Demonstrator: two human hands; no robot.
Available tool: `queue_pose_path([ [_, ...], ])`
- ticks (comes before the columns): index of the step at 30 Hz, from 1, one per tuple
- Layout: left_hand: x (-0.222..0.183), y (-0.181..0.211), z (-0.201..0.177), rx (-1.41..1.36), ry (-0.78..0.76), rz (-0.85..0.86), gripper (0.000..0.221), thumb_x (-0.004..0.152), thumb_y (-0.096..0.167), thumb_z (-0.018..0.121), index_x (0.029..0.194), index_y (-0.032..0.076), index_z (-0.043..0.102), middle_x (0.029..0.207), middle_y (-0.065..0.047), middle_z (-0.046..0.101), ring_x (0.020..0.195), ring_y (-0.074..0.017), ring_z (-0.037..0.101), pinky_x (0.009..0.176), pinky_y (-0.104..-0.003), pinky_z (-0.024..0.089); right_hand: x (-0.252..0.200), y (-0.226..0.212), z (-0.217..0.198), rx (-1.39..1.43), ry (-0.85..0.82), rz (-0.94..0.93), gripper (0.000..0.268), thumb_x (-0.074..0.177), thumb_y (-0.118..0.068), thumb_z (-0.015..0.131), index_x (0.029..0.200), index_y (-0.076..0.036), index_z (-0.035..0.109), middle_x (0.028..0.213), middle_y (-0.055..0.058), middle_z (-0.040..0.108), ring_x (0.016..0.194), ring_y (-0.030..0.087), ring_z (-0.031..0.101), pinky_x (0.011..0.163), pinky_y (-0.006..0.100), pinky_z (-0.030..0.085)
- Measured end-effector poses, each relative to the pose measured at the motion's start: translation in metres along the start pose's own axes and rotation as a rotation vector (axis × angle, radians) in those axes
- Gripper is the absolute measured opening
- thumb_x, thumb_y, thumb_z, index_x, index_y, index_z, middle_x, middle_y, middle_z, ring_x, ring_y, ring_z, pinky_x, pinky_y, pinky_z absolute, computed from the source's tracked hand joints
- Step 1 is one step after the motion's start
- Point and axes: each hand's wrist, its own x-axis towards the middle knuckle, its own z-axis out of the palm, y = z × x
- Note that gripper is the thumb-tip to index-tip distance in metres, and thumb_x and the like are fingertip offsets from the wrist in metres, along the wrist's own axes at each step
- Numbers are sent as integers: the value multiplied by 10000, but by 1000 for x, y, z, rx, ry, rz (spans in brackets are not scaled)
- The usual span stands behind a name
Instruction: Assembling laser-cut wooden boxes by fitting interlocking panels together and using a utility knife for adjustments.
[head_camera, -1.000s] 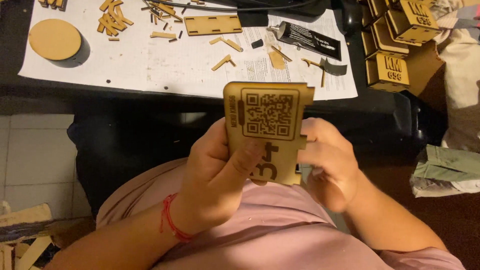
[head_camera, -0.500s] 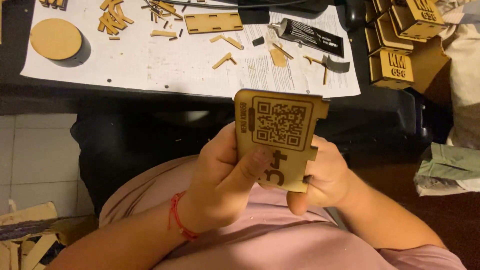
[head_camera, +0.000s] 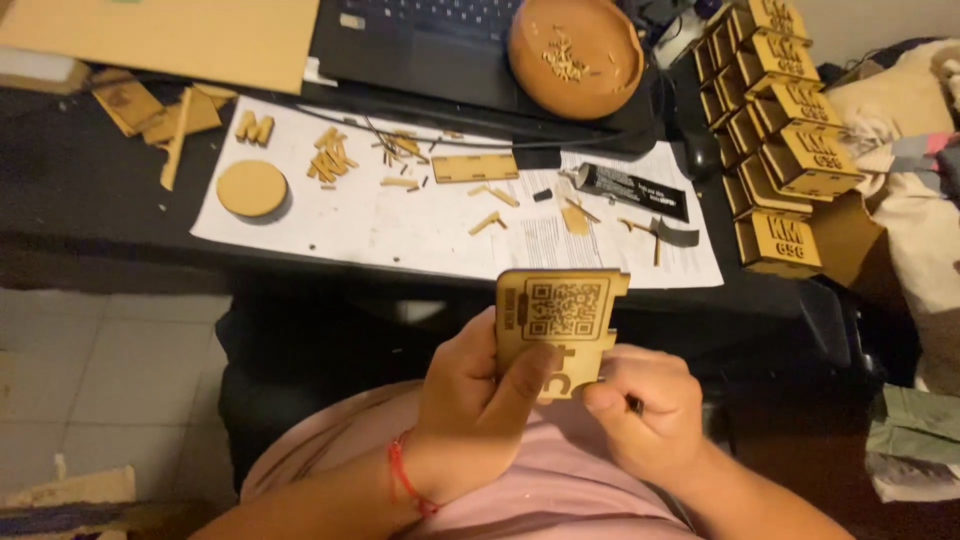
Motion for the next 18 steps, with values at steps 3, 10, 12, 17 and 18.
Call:
queue_pose_path([
  [3,-2,0,-1,-15,-24,6,357,905,444,565,986,113,671,794,13,691,683,-117,674,579,-287,537,-7,9,2,-25,-9,-83,499,941,-391,518,556,-113,367,528,15,306,455,188,285,469,317,212],
  [10,-3,0,-8,-219,-238,141,346,963,351,556,1092,43,648,950,-44,725,822,-143,710,663,-291,605,38,4,-58,78,-73,7,583,823,-733,560,764,-157,490,646,-47,486,566,93,416,539,249,326],
  [12,-3,-2,-11,-187,-364,157,427,967,428,540,1051,30,669,895,-20,702,776,-92,636,625,-256,538,64,-13,-78,44,-513,5,699,703,-817,515,795,-124,500,709,-34,459,612,114,373,570,258,332],
  [17,-1,-4,-15,-180,-510,139,426,968,448,512,951,43,643,785,7,632,663,-88,557,537,-259,457,90,-27,-88,-76,-902,93,581,573,-667,722,772,-145,563,703,-23,582,605,164,504,549,302,407],
  [18,0,-5,-16,-147,-534,127,407,960,443,517,942,55,640,776,19,630,660,-81,561,538,-258,465,93,-30,-88,-136,-963,140,568,514,-563,885,744,-159,558,699,-30,572,601,183,502,541,322,397],
])
